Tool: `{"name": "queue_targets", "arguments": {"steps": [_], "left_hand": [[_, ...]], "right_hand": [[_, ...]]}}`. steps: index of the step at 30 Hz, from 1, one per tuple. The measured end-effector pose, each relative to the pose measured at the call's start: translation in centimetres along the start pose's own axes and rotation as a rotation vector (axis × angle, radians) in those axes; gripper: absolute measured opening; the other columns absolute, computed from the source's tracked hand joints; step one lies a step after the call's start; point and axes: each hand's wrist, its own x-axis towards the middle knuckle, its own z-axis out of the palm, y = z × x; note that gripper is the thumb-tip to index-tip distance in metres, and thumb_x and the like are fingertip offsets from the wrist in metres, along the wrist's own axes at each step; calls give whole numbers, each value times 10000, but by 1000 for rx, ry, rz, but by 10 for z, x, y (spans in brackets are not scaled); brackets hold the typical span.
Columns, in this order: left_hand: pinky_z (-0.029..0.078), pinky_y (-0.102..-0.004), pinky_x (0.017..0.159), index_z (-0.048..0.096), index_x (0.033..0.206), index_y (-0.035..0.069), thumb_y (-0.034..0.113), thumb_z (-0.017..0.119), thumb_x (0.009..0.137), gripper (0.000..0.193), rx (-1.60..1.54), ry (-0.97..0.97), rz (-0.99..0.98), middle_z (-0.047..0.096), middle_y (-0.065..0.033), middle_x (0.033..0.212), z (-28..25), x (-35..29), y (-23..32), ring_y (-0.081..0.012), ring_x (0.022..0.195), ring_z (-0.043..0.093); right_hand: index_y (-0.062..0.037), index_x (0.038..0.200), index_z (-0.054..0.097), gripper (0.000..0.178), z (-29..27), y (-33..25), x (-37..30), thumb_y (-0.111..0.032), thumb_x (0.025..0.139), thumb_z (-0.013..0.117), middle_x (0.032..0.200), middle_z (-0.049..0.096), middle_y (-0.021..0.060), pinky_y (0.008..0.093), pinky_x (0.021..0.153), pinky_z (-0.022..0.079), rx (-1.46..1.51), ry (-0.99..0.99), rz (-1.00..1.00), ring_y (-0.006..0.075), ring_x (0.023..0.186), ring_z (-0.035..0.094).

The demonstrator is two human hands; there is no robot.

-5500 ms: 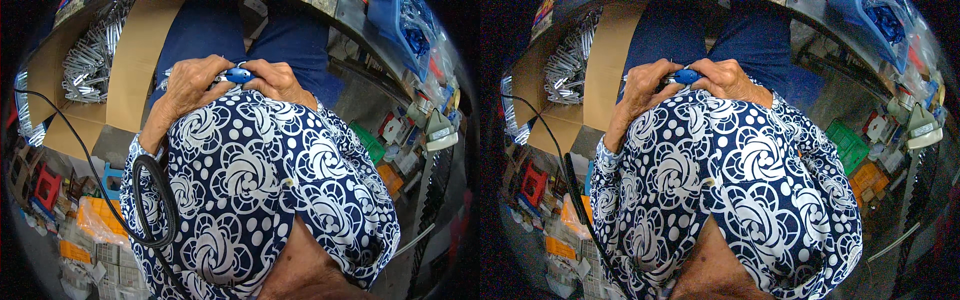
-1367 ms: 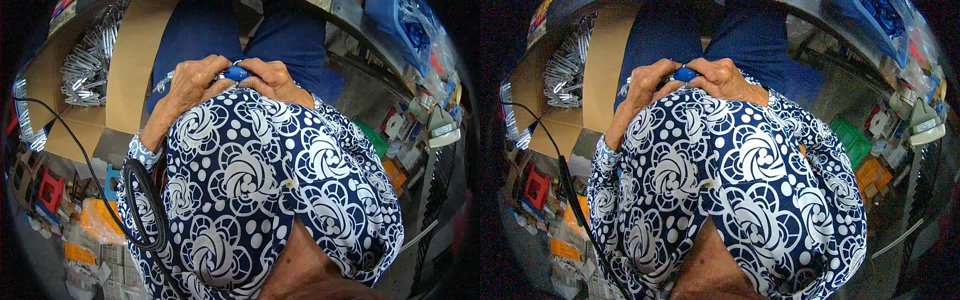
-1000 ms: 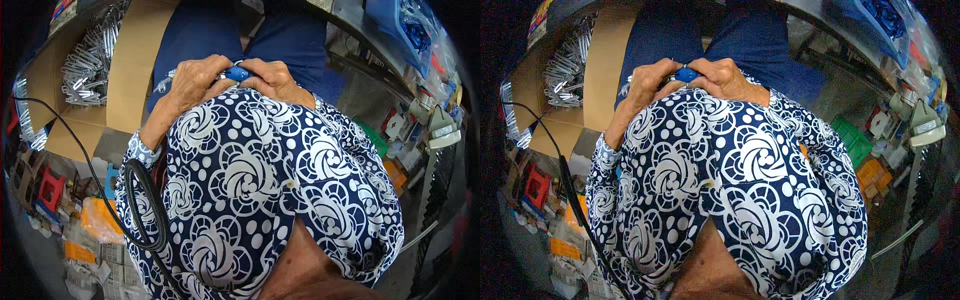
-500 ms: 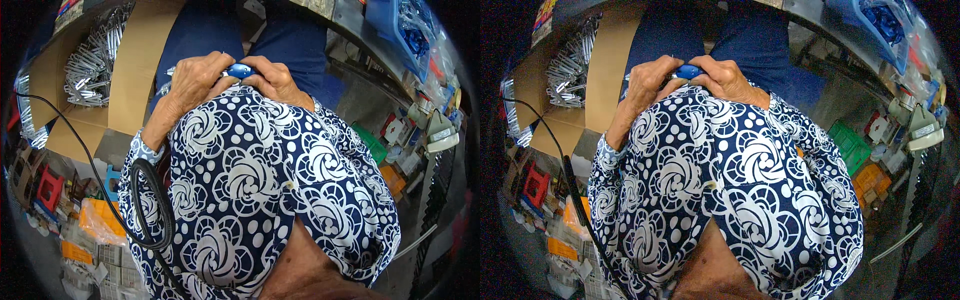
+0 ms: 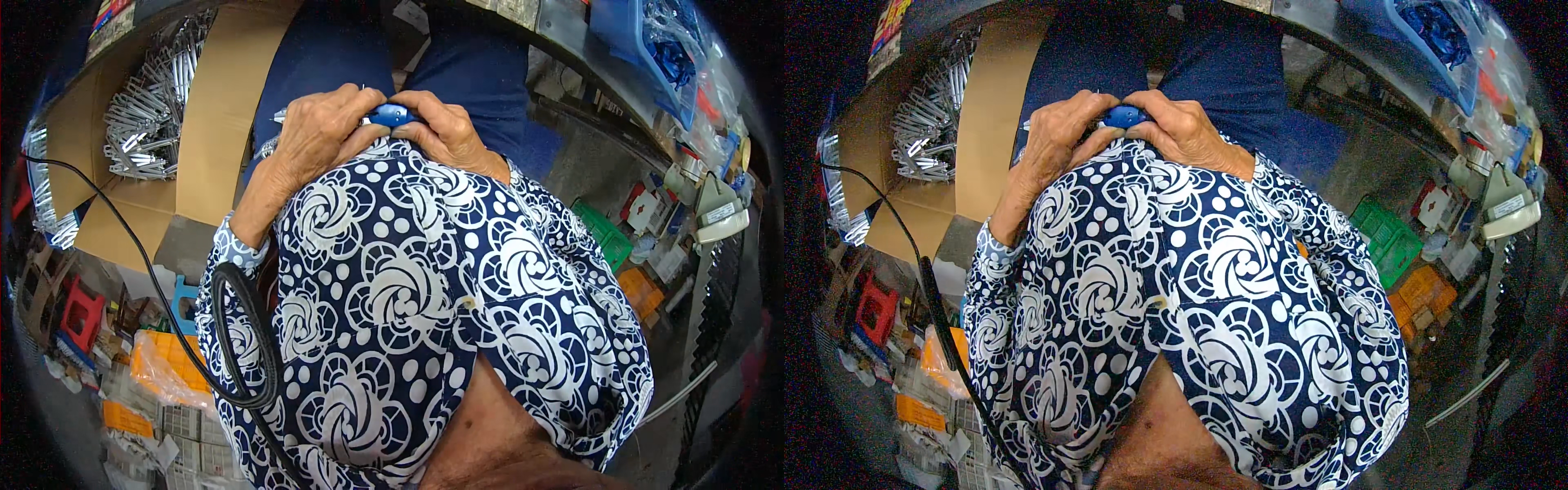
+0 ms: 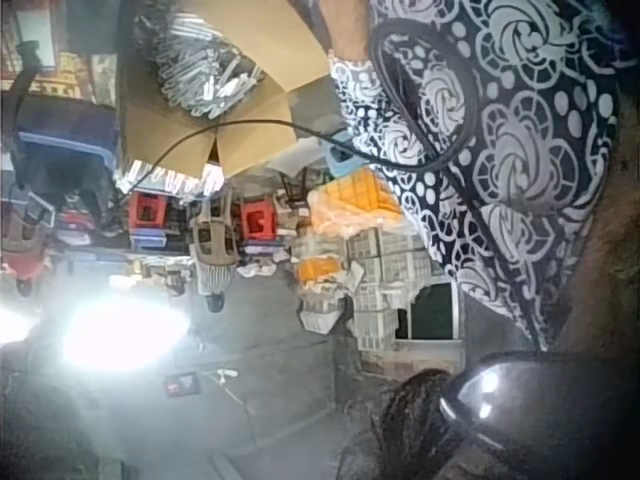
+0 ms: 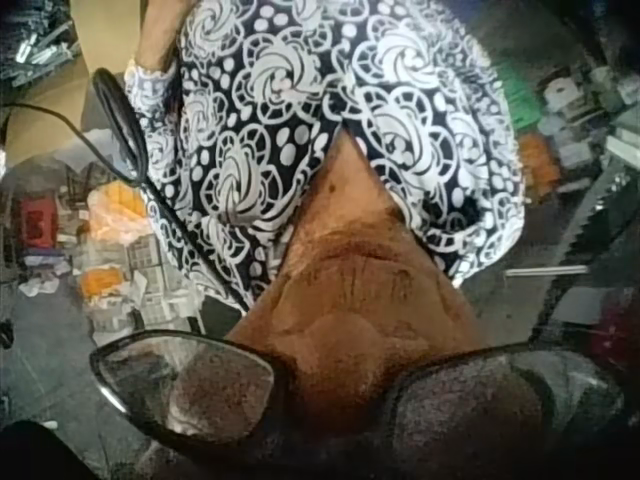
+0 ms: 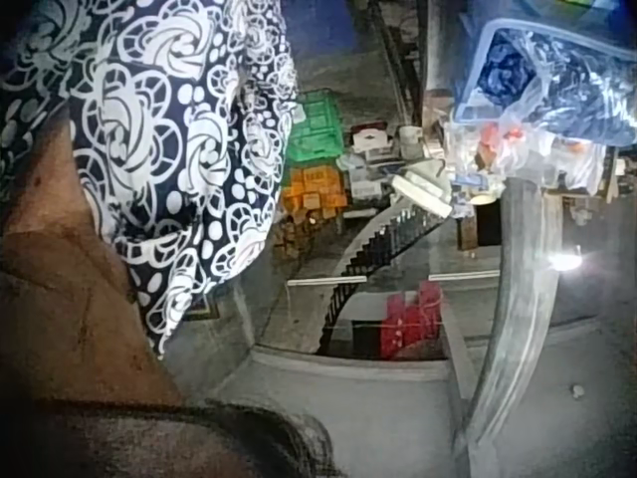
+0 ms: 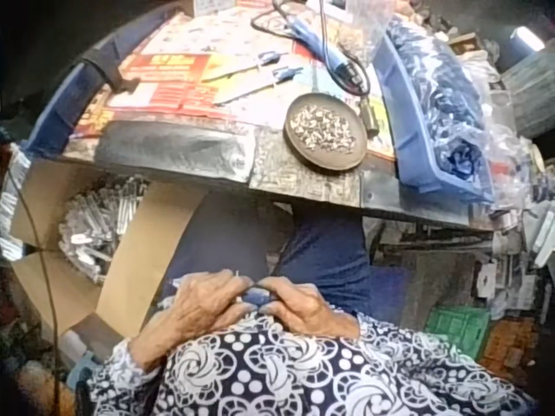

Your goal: The person is manually assembling small mechanical or electronic components at a workstation.

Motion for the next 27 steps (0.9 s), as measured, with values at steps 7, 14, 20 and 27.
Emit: {"name": "queue_targets", "arguments": {"steps": [7,14,20,27], "left_hand": [[486,-338,552,586,950,74,213,678,775,242,-128,1,-65,591,-98,735,7,-8,-1,-247,621,607],[485,-355,532,585,930,53,193,698,750,255,-241,20,-55,612,-116,731,16,-11,-4,-270,594,610],[481,-351,516,558,884,47,187,684,754,229,-100,2,-40,596,-115,701,20,-14,0,-267,582,603],[477,-348,512,544,871,51,209,665,768,224,-103,-41,-18,587,-119,688,32,-13,-2,-268,578,598]], "right_hand": [[-5,1047,548,278,2,4,-2,-124,814,644,832,622,178,367,579,518,-49,-49,-42,331,693,649],[-6,1026,550,280,2,3,-6,-125,797,657,801,621,181,379,577,515,-89,-55,-29,335,692,646],[33,1047,561,271,2,7,-11,-80,812,637,867,653,169,311,607,544,-126,-103,-86,259,704,676],[13,966,580,253,3,18,-19,-85,752,672,759,623,177,361,564,507,-30,-53,-76,326,666,641]]}}
